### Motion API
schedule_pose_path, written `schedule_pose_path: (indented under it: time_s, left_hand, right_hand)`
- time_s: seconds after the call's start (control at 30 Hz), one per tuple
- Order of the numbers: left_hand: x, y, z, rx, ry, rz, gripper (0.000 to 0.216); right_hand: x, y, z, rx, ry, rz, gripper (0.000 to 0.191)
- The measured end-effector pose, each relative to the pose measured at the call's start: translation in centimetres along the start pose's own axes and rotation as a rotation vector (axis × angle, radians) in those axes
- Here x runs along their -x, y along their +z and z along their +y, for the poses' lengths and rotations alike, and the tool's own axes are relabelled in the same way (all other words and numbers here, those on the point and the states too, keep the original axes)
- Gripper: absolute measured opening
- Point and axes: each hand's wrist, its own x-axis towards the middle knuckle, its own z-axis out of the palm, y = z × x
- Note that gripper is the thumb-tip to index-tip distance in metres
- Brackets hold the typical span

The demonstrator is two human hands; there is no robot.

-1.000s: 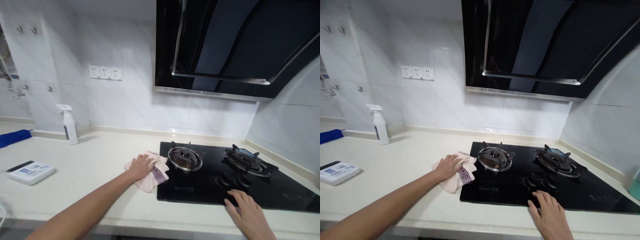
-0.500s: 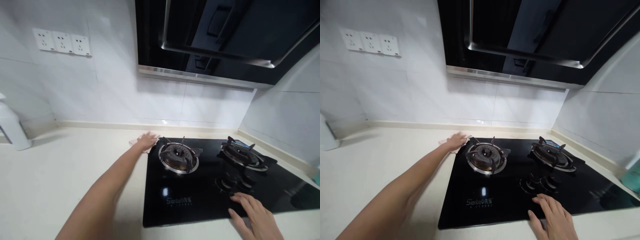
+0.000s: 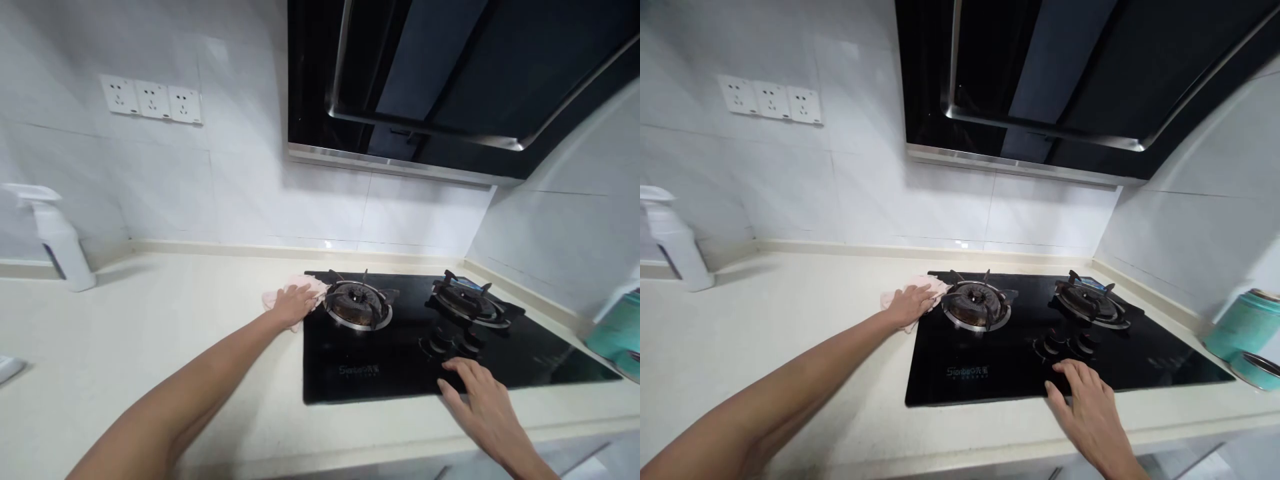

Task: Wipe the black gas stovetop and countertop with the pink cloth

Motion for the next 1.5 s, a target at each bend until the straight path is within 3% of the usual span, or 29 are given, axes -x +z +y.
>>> schedule_pose_path:
  time_s: [0.2, 0.33, 0.5, 0.63, 0.83, 0.93, 1.1, 1.17, 1.23, 1.37, 1.5]
  left_hand:
    - [9.1, 0.2, 2.4, -0.014, 0.047, 0.018, 0.051]
    - [12.4, 0.0, 5.1, -0.03, 0.063, 0.022, 0.052]
    - [13.5, -0.4, 8.3, -0.059, 0.079, 0.039, 0.053]
    - [13.7, -0.2, 11.1, -0.067, 0.173, 0.063, 0.049]
    - [14.0, 1.9, 17.3, -0.01, 0.347, 0.094, 0.043]
    - [14.9, 3.0, 19.0, 0.031, 0.432, 0.116, 0.04]
    - [16.7, 3.6, 18.3, 0.121, 0.532, 0.13, 0.031]
    - [17.3, 3.1, 17.8, 0.187, 0.567, 0.117, 0.028]
    - [17.9, 2.2, 17.6, 0.262, 0.568, 0.08, 0.027]
    - [19.8, -0.8, 15.9, 0.446, 0.512, 0.018, 0.04]
    - [22.1, -3.2, 9.3, 0.478, 0.25, 0.303, 0.036]
  right_hand:
    - [0.0, -0.1, -1.0, 0.019, 0.007, -0.02, 0.036]
    - [0.0, -0.2, -1.5, 0.037, 0.009, -0.014, 0.036]
    - [-0.1, -0.4, -1.8, 0.046, 0.002, -0.012, 0.035]
    - [-0.2, -0.3, -1.9, 0.055, -0.011, -0.01, 0.036]
    - [-0.1, 0.0, -1.6, 0.061, -0.01, -0.007, 0.038]
    - [-0.2, 0.3, -0.9, -0.006, -0.016, 0.004, 0.041]
    - [-0.9, -0.1, -0.4, -0.244, 0.071, 0.068, 0.048]
    - [-0.8, -0.8, -1.8, -0.324, 0.09, 0.125, 0.05]
    - [-0.3, -1.5, -4.3, -0.402, -0.011, 0.131, 0.049]
    - [1.9, -2.3, -10.6, -0.464, -0.287, -0.14, 0.052]
    - [3.8, -2.0, -15.8, -0.284, -0.278, -0.359, 0.067]
